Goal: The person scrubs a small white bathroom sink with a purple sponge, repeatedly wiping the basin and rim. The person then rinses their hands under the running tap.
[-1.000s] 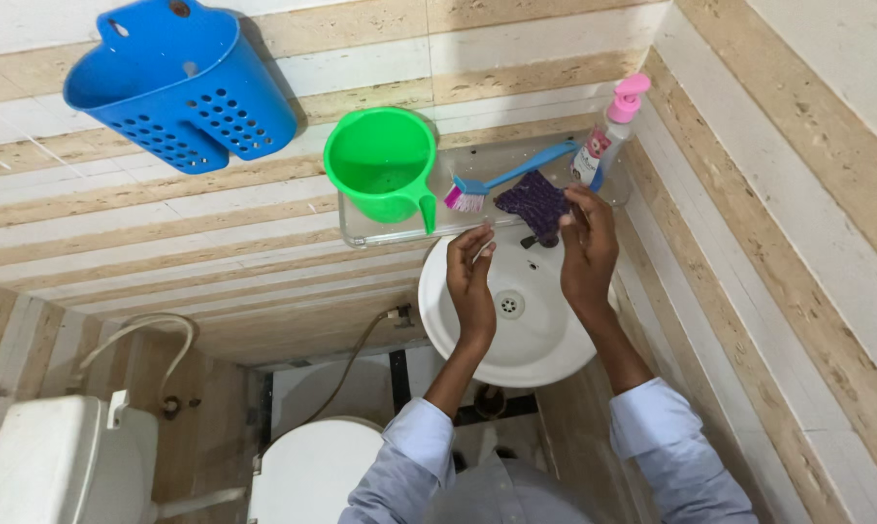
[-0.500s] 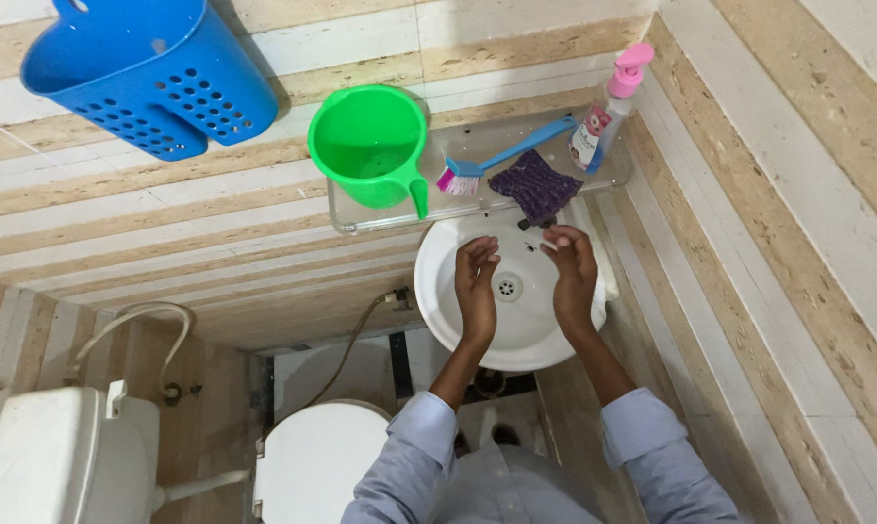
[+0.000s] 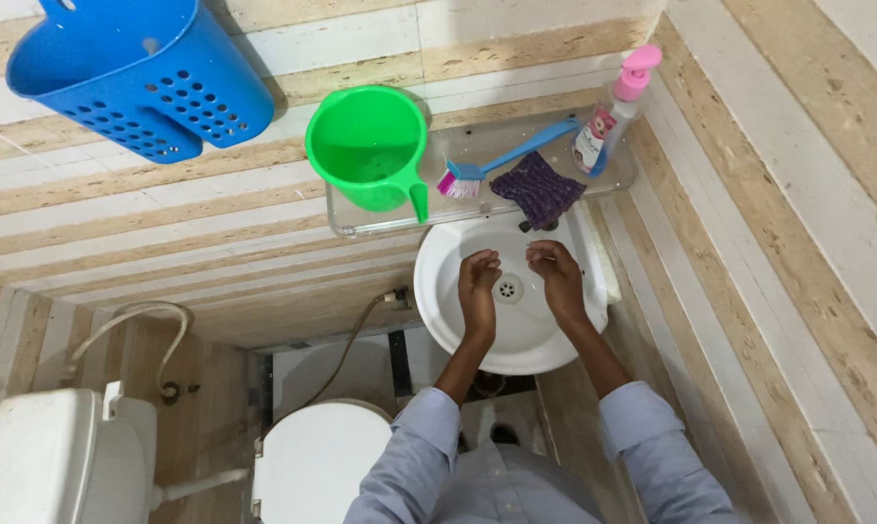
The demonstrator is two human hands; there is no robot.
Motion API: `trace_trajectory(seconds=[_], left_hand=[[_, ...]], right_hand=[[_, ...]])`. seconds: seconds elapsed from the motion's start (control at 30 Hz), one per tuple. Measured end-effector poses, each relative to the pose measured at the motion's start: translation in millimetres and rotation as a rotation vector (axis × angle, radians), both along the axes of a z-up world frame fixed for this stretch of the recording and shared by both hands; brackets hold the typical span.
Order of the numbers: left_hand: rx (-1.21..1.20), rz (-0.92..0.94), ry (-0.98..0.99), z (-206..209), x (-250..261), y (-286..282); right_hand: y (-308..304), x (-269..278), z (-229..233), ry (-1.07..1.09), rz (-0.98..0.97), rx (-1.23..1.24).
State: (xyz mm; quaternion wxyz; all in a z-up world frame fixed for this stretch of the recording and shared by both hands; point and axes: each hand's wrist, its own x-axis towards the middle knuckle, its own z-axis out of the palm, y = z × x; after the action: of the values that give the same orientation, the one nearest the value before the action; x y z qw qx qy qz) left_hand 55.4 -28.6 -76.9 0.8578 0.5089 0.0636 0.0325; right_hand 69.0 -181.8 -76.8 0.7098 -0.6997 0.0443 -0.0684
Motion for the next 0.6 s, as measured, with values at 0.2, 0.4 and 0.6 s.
trace_trajectory(seconds=[0.2, 0.4, 0.6], left_hand=[[-0.012, -0.005, 0.021, -16, 12, -6], [-0.013, -0.032, 0.098, -17, 24, -15], [-0.035, -0.043, 0.12, -26, 39, -21]], right_hand=[[-6, 27, 9, -0.097, -0.105, -0.202], [-10, 52, 27, -0.27, -0.182, -0.353], [-5, 57, 47, -0.186, -0.293, -0.621]])
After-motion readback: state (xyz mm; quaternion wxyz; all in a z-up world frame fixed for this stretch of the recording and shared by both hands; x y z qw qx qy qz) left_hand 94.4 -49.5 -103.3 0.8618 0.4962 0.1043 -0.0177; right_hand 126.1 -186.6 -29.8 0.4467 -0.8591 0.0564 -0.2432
